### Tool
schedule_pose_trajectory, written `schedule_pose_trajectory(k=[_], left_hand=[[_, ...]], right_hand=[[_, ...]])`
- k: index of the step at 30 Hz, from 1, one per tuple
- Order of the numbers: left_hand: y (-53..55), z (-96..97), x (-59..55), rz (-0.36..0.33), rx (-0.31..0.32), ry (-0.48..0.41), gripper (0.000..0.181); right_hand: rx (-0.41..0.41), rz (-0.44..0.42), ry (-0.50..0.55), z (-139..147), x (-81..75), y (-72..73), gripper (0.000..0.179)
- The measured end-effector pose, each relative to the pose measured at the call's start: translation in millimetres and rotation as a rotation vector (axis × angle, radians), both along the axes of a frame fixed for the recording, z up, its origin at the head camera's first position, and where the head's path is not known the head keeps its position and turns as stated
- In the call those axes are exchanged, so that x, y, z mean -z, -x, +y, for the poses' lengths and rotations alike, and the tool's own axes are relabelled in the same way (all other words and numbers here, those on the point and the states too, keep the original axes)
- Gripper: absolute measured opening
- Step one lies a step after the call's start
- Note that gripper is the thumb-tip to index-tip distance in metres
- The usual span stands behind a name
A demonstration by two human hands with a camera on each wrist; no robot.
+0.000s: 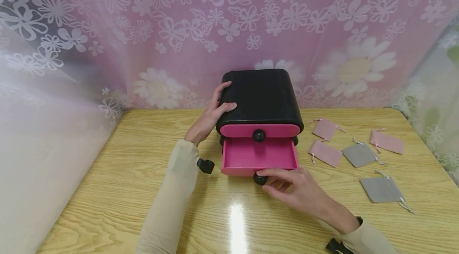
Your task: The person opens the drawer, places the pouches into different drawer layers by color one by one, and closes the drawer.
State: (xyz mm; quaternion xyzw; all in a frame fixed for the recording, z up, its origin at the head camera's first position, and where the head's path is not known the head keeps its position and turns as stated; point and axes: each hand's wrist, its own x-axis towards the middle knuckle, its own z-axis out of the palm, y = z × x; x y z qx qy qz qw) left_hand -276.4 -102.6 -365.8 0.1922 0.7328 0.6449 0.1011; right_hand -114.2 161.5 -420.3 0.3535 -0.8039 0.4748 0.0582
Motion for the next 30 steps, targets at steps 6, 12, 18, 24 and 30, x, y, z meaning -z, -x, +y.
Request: schedule_pose_trajectory(k=[6,12,18,24,30], left_hand=[[-0.8,-0.1,-1.1,-0.007,0.003,-0.005,0.067],[-1.5,-0.4,-1.8,-0.009,0.005,-0.004,0.067],[-0.9,-0.1,-1.7,-0.006,-0.004,0.002,0.066],[-0.3,-0.5,-1.1,-0.017,0.000,-0.016,0.065],[-0.8,-1.3,-0.9,-0.019,0.005,-0.017,0.065]], right_hand=[[-0.016,0.011,0.020,-2,0.4,-3.8,0.037],[-0.014,-0.020,-0.010,-1,0.4,-7.3,0.038],[-0.038,-0.080,-0.052,1,1.5,-9.9,0.038],[-0.048,-0.089,-0.073,3,3.4,-10.5,0.040],[-0.051,-0.068,-0.087,11,4.9,-12.7,0.042]])
